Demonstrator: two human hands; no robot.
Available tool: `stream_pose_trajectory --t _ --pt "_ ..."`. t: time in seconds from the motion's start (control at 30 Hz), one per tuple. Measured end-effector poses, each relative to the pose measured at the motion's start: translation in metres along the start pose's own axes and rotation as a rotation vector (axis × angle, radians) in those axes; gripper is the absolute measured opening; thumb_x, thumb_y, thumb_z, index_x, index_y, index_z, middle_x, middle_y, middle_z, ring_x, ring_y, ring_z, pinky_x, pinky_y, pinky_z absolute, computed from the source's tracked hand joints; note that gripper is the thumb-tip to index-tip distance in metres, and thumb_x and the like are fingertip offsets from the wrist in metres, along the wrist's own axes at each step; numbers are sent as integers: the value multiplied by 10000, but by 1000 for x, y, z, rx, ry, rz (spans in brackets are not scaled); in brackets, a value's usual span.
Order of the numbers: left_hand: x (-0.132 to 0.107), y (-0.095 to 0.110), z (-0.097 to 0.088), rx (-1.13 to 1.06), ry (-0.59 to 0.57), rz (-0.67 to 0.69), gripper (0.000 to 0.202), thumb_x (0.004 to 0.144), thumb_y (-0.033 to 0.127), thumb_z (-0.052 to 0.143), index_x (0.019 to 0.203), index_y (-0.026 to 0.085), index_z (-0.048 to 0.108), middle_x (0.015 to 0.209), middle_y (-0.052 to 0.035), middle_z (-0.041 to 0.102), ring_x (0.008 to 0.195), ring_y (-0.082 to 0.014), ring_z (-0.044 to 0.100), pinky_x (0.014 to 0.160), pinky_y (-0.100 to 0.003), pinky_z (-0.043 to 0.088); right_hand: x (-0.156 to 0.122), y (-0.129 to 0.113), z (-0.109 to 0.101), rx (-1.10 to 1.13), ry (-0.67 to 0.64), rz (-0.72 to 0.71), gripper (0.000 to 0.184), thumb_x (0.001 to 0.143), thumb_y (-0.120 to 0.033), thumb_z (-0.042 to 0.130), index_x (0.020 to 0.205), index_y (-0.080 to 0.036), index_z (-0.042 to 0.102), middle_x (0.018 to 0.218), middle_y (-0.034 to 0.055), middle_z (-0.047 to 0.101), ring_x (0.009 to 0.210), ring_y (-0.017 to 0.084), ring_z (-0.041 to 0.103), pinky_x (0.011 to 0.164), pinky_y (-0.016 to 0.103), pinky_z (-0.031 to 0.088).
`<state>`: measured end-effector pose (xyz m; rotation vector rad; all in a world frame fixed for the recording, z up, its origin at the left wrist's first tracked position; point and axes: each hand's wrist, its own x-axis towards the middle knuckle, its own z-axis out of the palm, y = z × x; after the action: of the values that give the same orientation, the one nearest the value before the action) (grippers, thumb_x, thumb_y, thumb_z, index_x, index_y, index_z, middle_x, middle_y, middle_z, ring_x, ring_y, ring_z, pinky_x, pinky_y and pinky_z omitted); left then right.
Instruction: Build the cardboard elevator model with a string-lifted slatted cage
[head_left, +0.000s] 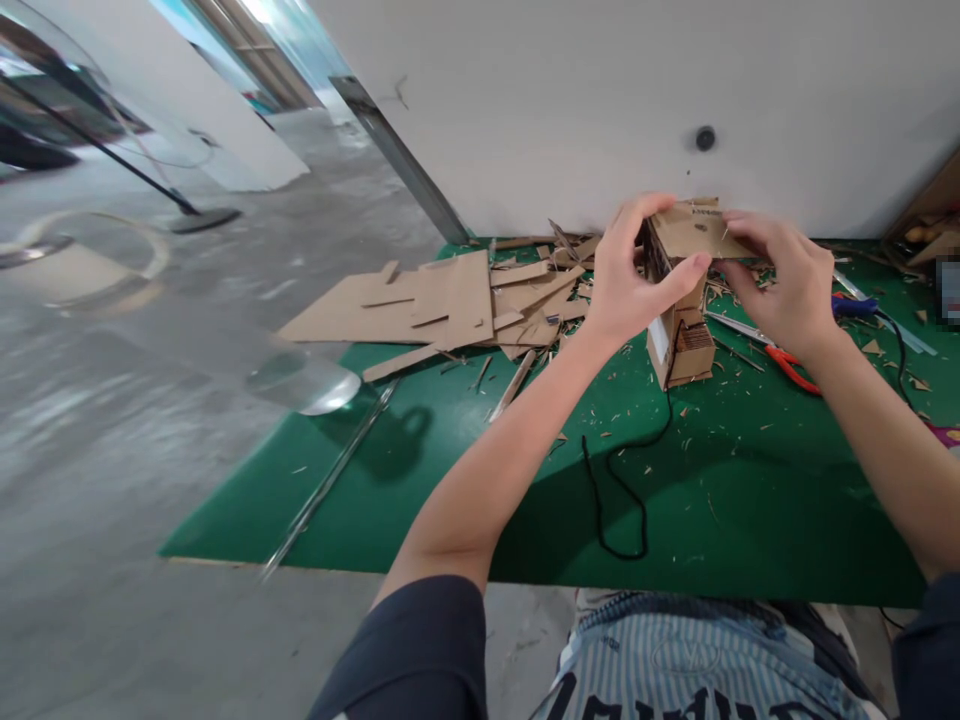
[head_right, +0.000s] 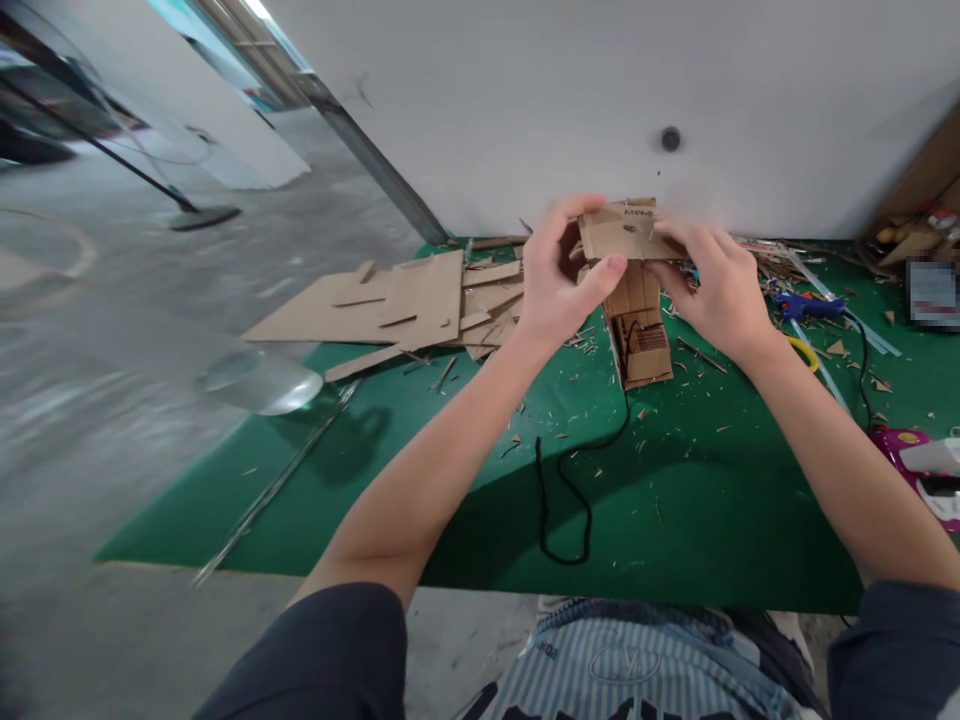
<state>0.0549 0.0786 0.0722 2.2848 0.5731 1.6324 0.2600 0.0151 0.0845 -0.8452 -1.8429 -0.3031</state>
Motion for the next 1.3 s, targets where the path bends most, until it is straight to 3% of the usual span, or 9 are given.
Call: stream_pose_trajectory --t 0.2,0.5,0.63,0.87,1.07,1.3 --pt "0 3 -3 35 -8 14 590 888 737 584 1317 335 541 1444 -94 547 1364 -321 562 1002 -454 586 2 2 -6 -28 -8 -78 277 1033 -307 499 1264 -340 648 1316 27 697 1280 238 648 1137 485 537" --pt "5 14 -7 42 -47 55 594 904 722 573 1303 282 566 1355 -100 633 1292 -285 614 1068 -441 547 0 7 -7 -75 28 -184 292 1034 -277 480 1289 -318 616 1312 32 697 1286 238 645 1115 499 556" --pt "5 14 -7 45 -45 69 601 897 718 585 1303 275 586 1382 -107 623 1309 -292 605 1098 -453 528 -1 4 -5 -52 9 -90 311 1028 -284 475 1309 -328 602 1353 41 674 1331 253 612 1159 513 513" --pt "3 12 -5 33 -7 14 598 884 726 599 1282 280 605 1382 -106 619 1301 -313 612 1105 -497 528 1 -7 -4 3 -9 -95 456 946 -264 589 1394 -341 558 1412 56 639 1359 278 586 1181 530 485" --pt "5 14 -7 35 -20 -27 585 875 733 601 1257 291 626 1369 -104 623 1299 -317 606 1070 -503 552 7 -6 -2 73 -8 47 282 963 -345 610 1240 -363 663 1307 25 705 1299 262 634 1158 532 509" --pt "5 14 -6 32 -14 -55 569 867 721 623 1229 283 643 1359 -102 638 1271 -302 624 1048 -492 574 7 -6 5 244 56 93 218 948 -369 658 1153 -308 698 1246 14 736 1297 242 639 1134 506 537"
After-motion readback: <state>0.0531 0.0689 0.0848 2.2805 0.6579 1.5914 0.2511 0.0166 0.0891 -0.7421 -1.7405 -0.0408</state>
